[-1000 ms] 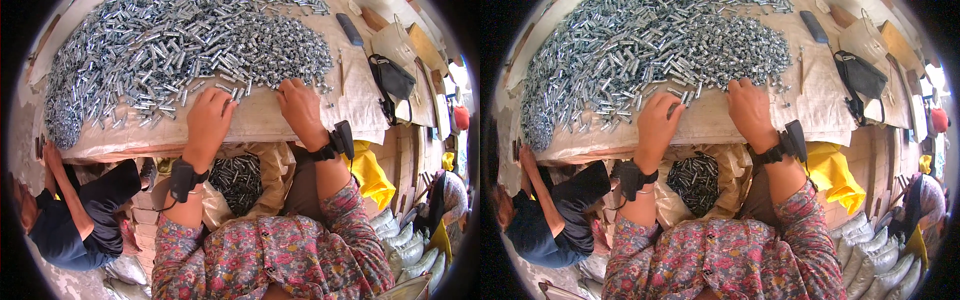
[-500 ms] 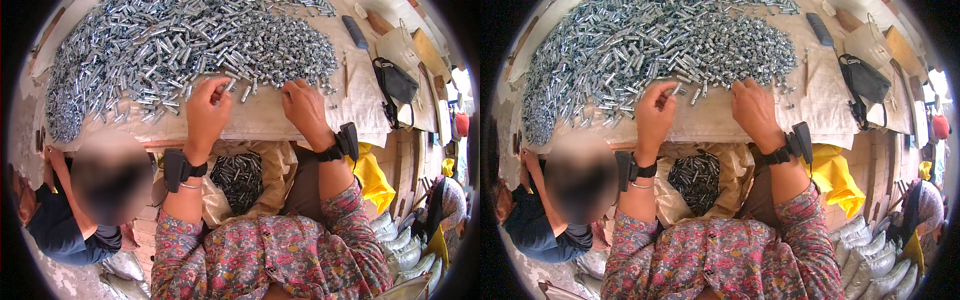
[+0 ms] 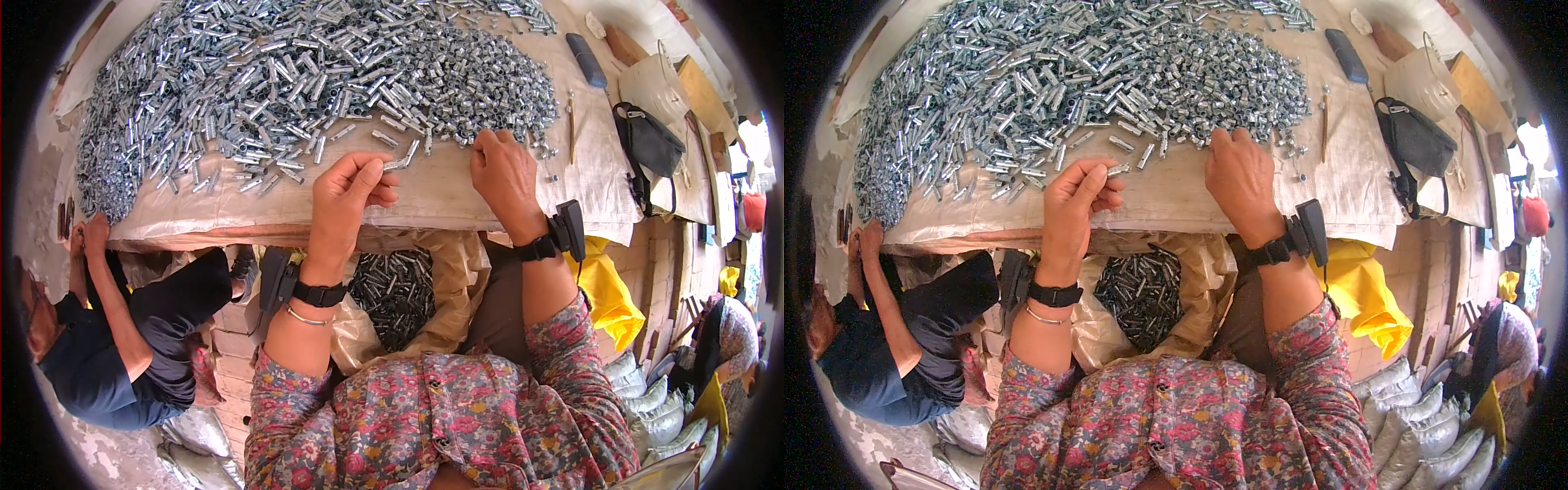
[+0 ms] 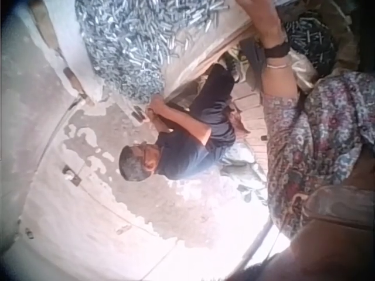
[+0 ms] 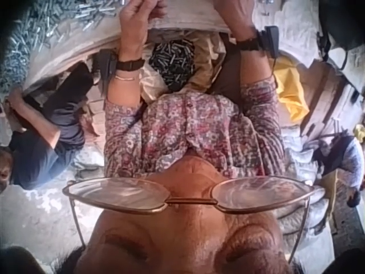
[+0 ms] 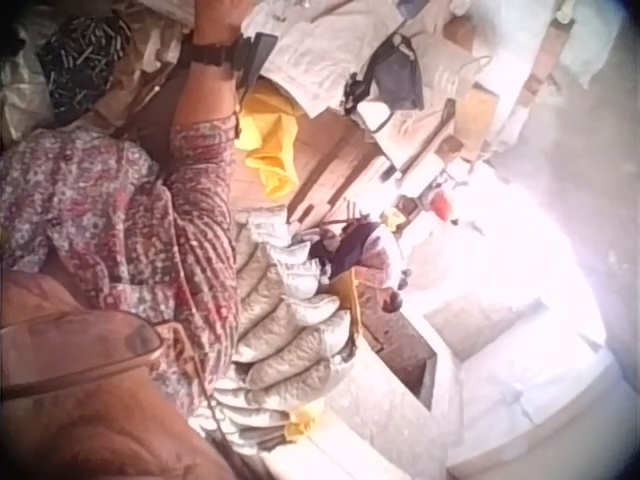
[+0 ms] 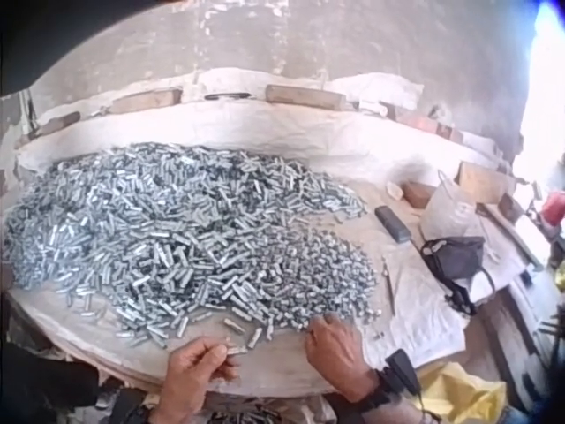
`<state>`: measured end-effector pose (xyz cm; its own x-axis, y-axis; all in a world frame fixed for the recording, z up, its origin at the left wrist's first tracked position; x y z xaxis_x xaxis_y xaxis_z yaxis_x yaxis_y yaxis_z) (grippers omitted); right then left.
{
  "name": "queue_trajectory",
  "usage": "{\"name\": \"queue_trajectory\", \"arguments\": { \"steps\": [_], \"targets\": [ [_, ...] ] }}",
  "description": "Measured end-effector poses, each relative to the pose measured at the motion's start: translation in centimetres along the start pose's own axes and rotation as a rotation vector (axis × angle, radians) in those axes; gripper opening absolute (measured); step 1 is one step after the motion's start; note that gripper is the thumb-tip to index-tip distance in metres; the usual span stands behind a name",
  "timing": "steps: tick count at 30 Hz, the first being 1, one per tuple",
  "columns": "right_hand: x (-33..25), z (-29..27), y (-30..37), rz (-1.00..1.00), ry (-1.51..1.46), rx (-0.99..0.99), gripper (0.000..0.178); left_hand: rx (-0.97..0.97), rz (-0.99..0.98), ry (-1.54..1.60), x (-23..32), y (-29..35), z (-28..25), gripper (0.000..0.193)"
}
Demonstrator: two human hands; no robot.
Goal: Manually assembling small metal sleeves onto bolts in a workshop environment.
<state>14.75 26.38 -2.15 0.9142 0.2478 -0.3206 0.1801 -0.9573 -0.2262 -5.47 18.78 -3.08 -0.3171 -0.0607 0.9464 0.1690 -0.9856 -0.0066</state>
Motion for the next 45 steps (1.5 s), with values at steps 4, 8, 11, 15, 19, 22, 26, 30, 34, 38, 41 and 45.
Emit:
{"name": "queue_trajectory", "arguments": {
  "steps": [4,8,11,15,19,22,26,30,34,38,41,45],
  "targets": [
    [0.0,-0.7,0.0,0.018,-0.043,0.025,0.008,0.008,-0.036,0.061,0.1,0.2,0.1,0.019],
    [-2.0,-1.1,0.9,0.23,-0.934,-0.403,0.013,-0.004,-0.065,0.086,0.1,0.5,-0.1,0.019],
    [-3.8,-0.8,1.8,0.235,-1.256,-0.561,0.013,-0.036,-0.094,0.106,-0.1,0.8,0.3,0.02],
    [-4.5,-0.6,2.1,0.207,-1.319,-0.601,0.015,-0.05,-0.121,0.097,0.2,1.0,0.9,0.018],
    [-4.4,-0.8,2.2,0.239,-1.299,-0.616,0.014,-0.064,-0.125,0.084,0.2,1.0,1.1,0.019],
    [-4.2,-0.7,2.3,0.244,-1.236,-0.596,0.014,-0.071,-0.11,0.056,0.2,1.1,1.1,0.019],
    [-4.2,-1.0,2.3,0.166,-1.087,-0.53,0.014,-0.098,-0.056,0.009,0.1,1.1,1.1,0.02],
    [-4.5,-1.7,2.2,0.096,-1.007,-0.485,0.014,-0.095,-0.043,-0.017,-0.2,1.1,1.1,0.018],
    [-4.6,-2.0,2.4,0.007,-0.965,-0.363,0.015,-0.099,-0.029,-0.038,-0.2,1.1,1.2,0.017],
    [-5.0,-2.7,2.3,-0.043,-0.849,-0.375,0.017,-0.103,-0.042,-0.044,-0.2,1.1,1.1,0.018],
    [-4.9,-2.4,2.3,-0.031,-0.869,-0.44,0.018,-0.108,-0.07,-0.037,-0.4,1.2,0.9,0.017],
    [-3.6,-0.7,2.3,0.157,-1.286,-0.856,0.018,-0.146,-0.166,0.037,-0.3,1.5,0.9,0.017]
  ]
}}
Point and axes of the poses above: each hand's wrist, its own y-axis away from the middle knuckle, its own z-axis out of the palm, x = y × z, the point moved 3 cm from there along -y, towards the middle knuckle, and after that the axes turned 9 degrees about z, right-handed, at the moved point
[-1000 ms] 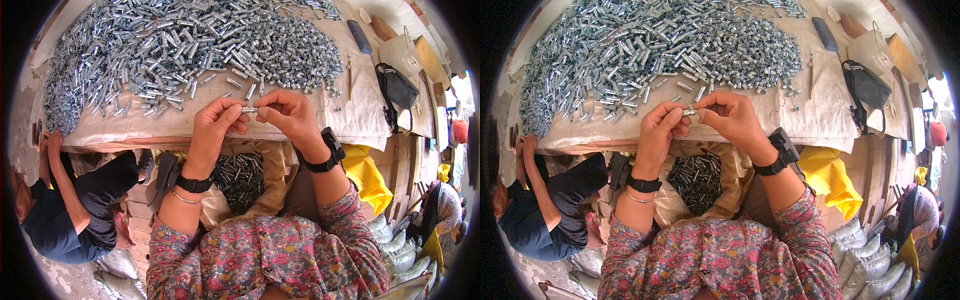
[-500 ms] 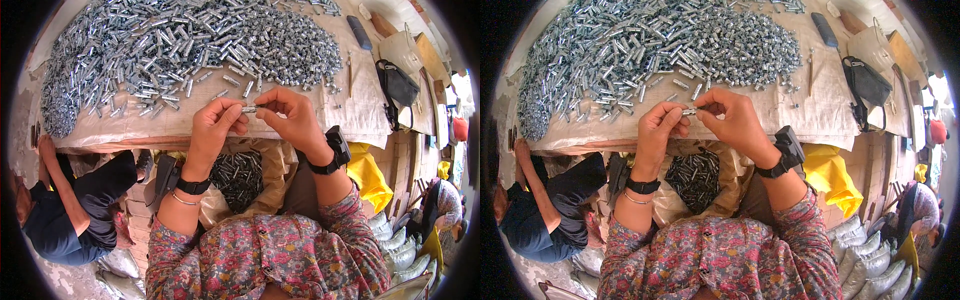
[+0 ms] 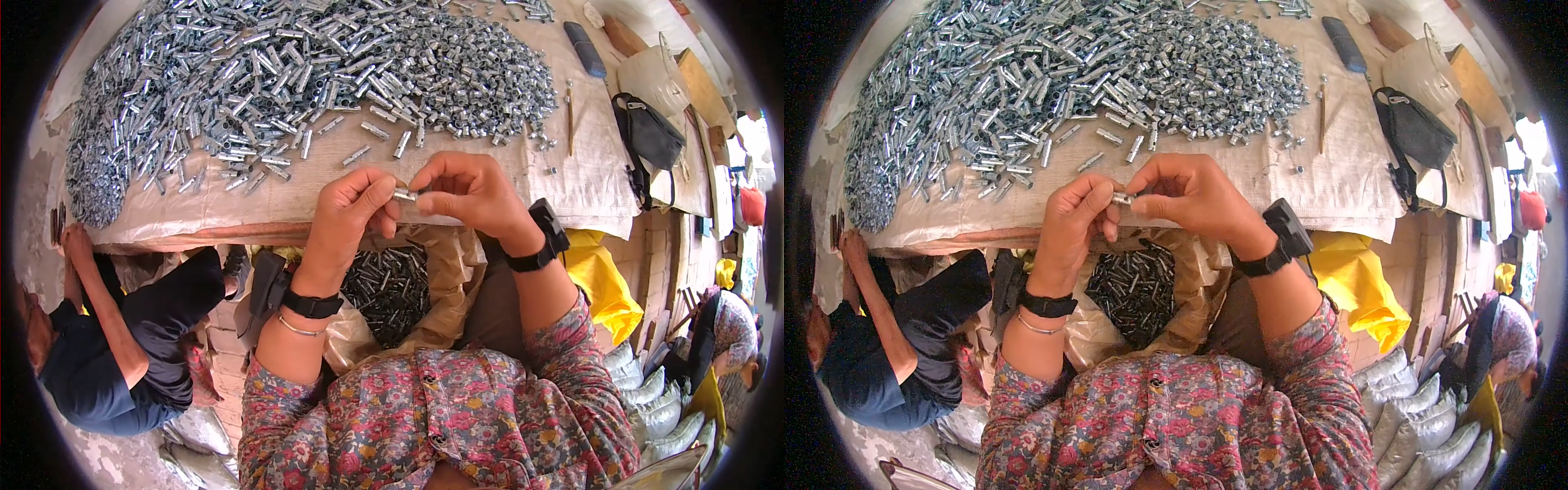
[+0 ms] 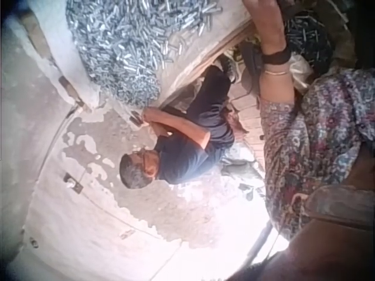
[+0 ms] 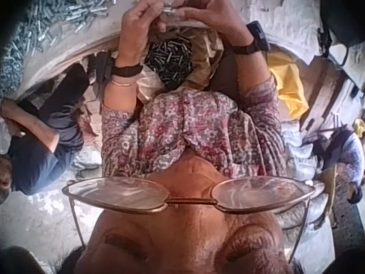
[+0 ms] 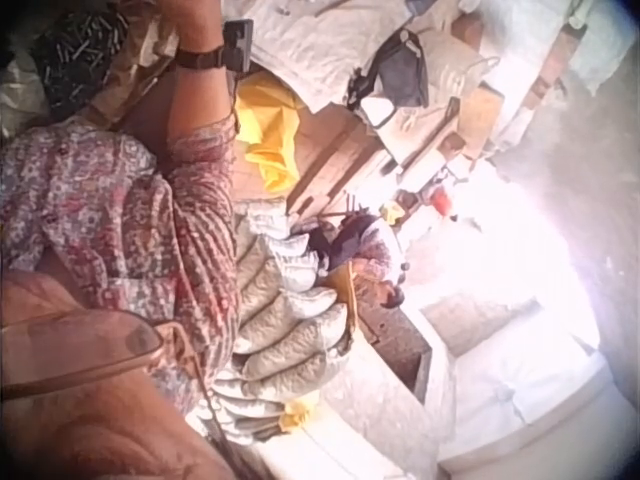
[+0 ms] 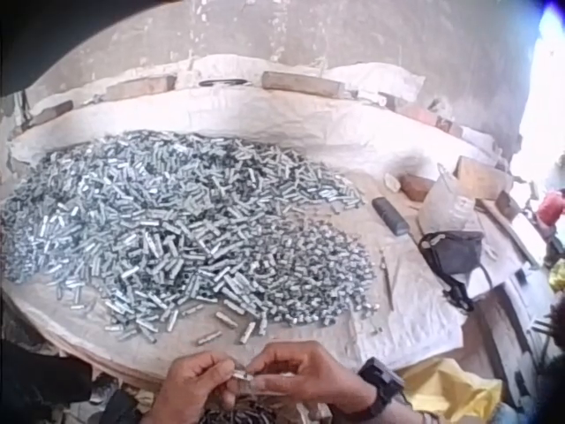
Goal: Manually assembling small metal sleeves onto bolts in a workshop environment.
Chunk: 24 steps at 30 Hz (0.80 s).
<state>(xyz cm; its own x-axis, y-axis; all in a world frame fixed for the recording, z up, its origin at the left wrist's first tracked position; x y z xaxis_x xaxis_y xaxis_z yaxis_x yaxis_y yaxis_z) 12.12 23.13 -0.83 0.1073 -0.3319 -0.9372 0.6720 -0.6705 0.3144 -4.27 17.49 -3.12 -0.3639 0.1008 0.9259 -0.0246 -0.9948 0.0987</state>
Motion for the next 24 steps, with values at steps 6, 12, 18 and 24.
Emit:
{"name": "queue_trajectory", "arguments": {
  "steps": [6,12,18,24],
  "targets": [
    [0.8,0.5,0.3,0.013,-0.174,-0.249,0.013,-0.164,-0.157,0.269,-0.2,0.7,0.2,0.019],
    [0.7,0.9,0.0,-0.067,-0.092,-0.051,0.017,-0.025,-0.107,0.212,-0.2,0.8,-0.2,0.019],
    [-0.6,1.5,0.5,-0.339,0.45,0.228,0.017,0.067,0.04,0.041,0.3,0.6,-0.1,0.021],
    [-1.4,2.2,0.7,-0.49,0.644,0.359,0.018,0.105,0.082,-0.006,0.7,0.5,0.2,0.022]
  ]
}}
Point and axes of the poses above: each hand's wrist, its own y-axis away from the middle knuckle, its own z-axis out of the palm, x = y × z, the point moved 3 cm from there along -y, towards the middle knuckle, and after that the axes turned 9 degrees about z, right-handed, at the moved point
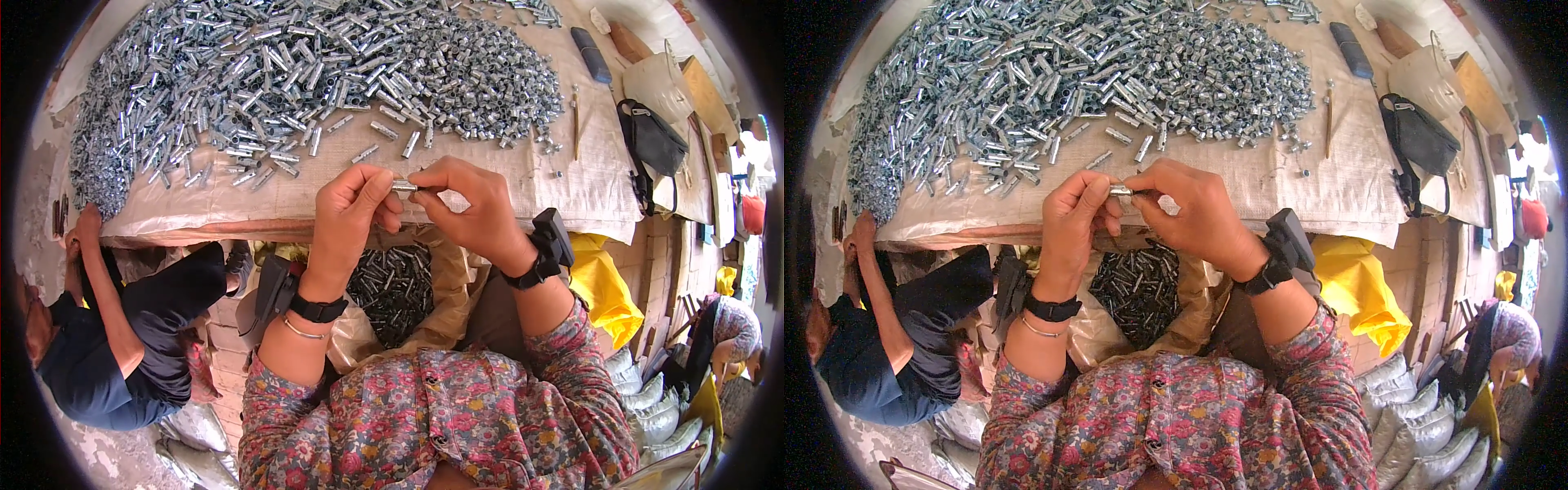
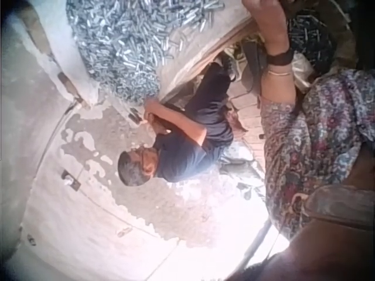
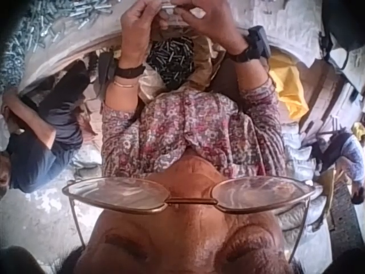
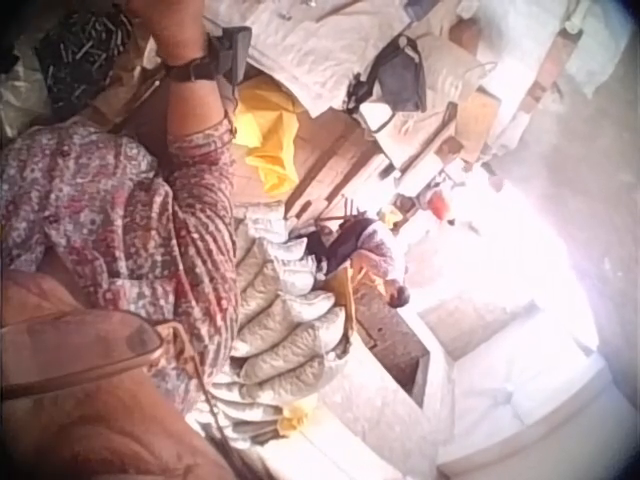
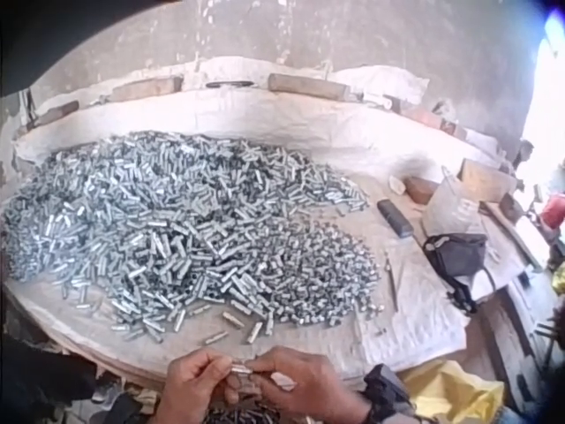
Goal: Manually assembling small metal sleeves onto bolts in a workshop environment.
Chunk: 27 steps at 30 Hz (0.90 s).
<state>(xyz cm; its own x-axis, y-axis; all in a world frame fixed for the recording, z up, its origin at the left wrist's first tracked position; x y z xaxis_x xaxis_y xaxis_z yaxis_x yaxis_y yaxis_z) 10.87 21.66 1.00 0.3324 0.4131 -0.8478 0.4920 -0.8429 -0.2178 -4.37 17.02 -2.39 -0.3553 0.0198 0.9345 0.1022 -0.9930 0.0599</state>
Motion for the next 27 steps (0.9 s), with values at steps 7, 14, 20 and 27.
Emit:
{"name": "queue_trajectory", "arguments": {
  "steps": [7,14,20,27],
  "targets": [
    [-0.4,0.3,0.5,-0.131,0.061,0.097,0.018,0.003,-0.035,-0.02,0.0,-0.1,0.1,0.025],
    [1.6,-1.5,-0.6,-0.002,0.115,0.131,0.015,0.032,0.062,-0.102,0.0,-0.1,-0.4,0.022],
    [5.2,-3.4,-1.5,0.168,0.494,0.234,0.012,-0.023,0.062,-0.272,0.8,-0.2,-0.4,0.017],
    [5.9,-2.8,-2.0,0.252,0.754,0.165,0.015,-0.463,0.239,-0.766,2.5,-0.2,-0.1,0.015]
  ]
}}
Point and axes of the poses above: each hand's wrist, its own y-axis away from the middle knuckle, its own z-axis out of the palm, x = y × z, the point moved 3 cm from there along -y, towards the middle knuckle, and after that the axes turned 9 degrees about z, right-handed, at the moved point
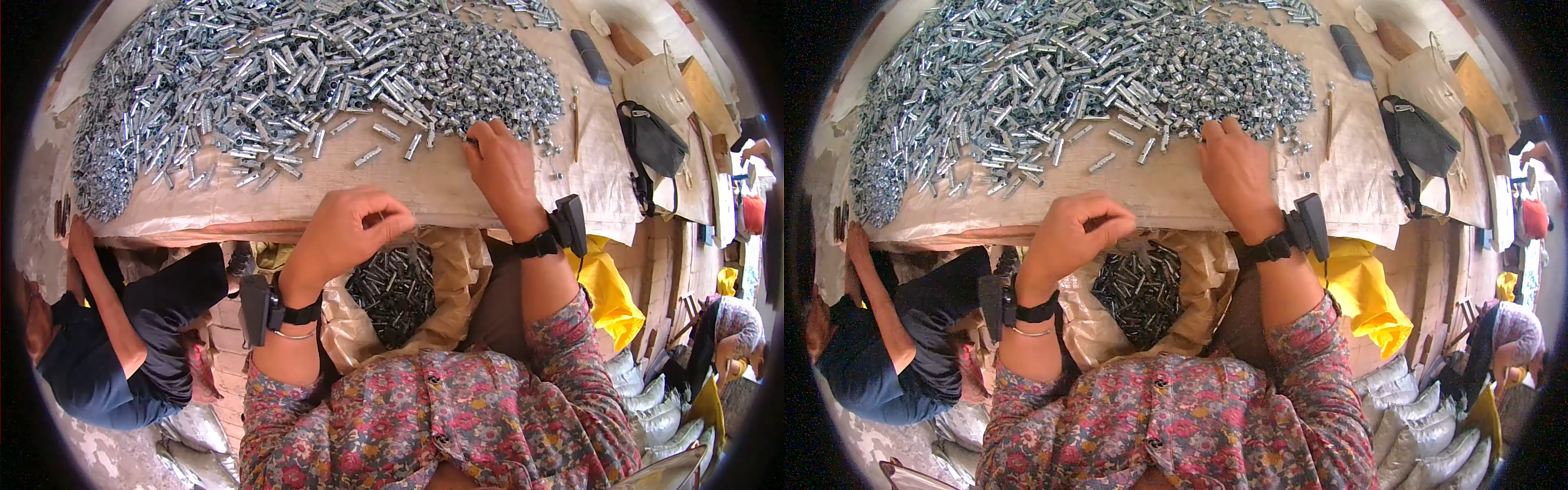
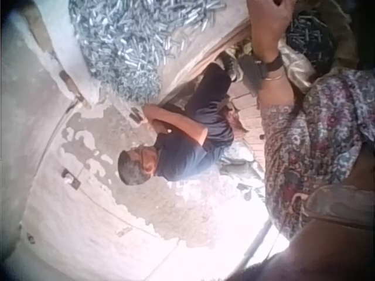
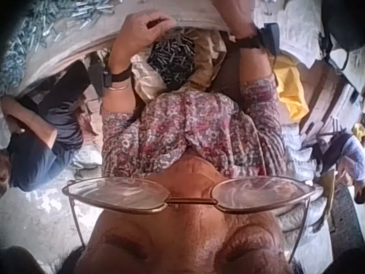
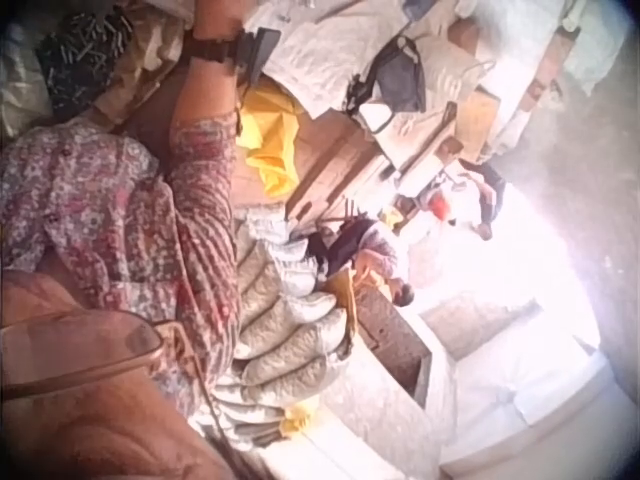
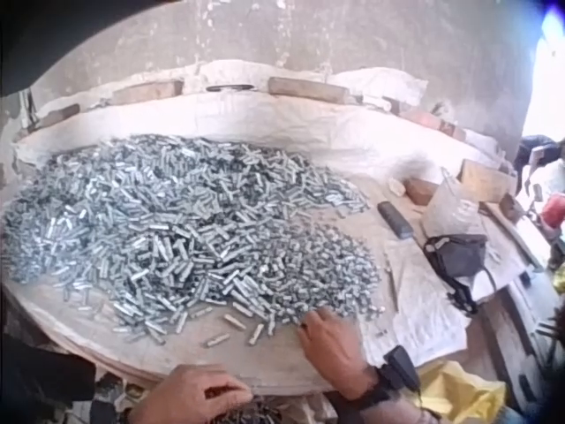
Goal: Manually assembling small metal sleeves onto bolts in a workshop environment.
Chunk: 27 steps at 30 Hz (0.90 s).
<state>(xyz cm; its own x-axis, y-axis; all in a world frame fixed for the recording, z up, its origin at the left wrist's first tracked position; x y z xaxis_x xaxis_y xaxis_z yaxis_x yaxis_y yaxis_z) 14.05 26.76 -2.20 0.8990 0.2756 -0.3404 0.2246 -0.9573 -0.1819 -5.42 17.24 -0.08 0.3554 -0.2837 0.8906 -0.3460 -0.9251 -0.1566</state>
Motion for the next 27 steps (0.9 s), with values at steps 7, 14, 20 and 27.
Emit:
{"name": "queue_trajectory", "arguments": {
  "steps": [7,14,20,27],
  "targets": [
    [-1.1,0.1,-0.1,-0.01,0.014,0.011,0.016,0.468,0.131,-0.62,-2.9,-1.1,-1.2,0.013],
    [0.0,-0.4,-0.1,0.01,-0.265,0.001,0.013,0.461,0.012,-0.484,-2.9,-1.7,-0.5,0.012],
    [-2.1,-0.7,1.7,0.202,-1.058,-0.43,0.016,0.462,-0.105,0.193,-3.0,-0.9,0.4,0.013],
    [-4.0,-1.0,2.6,0.17,-1.334,-0.557,0.015,0.359,-0.132,0.494,-1.9,-0.8,1.6,0.016]
  ]
}}
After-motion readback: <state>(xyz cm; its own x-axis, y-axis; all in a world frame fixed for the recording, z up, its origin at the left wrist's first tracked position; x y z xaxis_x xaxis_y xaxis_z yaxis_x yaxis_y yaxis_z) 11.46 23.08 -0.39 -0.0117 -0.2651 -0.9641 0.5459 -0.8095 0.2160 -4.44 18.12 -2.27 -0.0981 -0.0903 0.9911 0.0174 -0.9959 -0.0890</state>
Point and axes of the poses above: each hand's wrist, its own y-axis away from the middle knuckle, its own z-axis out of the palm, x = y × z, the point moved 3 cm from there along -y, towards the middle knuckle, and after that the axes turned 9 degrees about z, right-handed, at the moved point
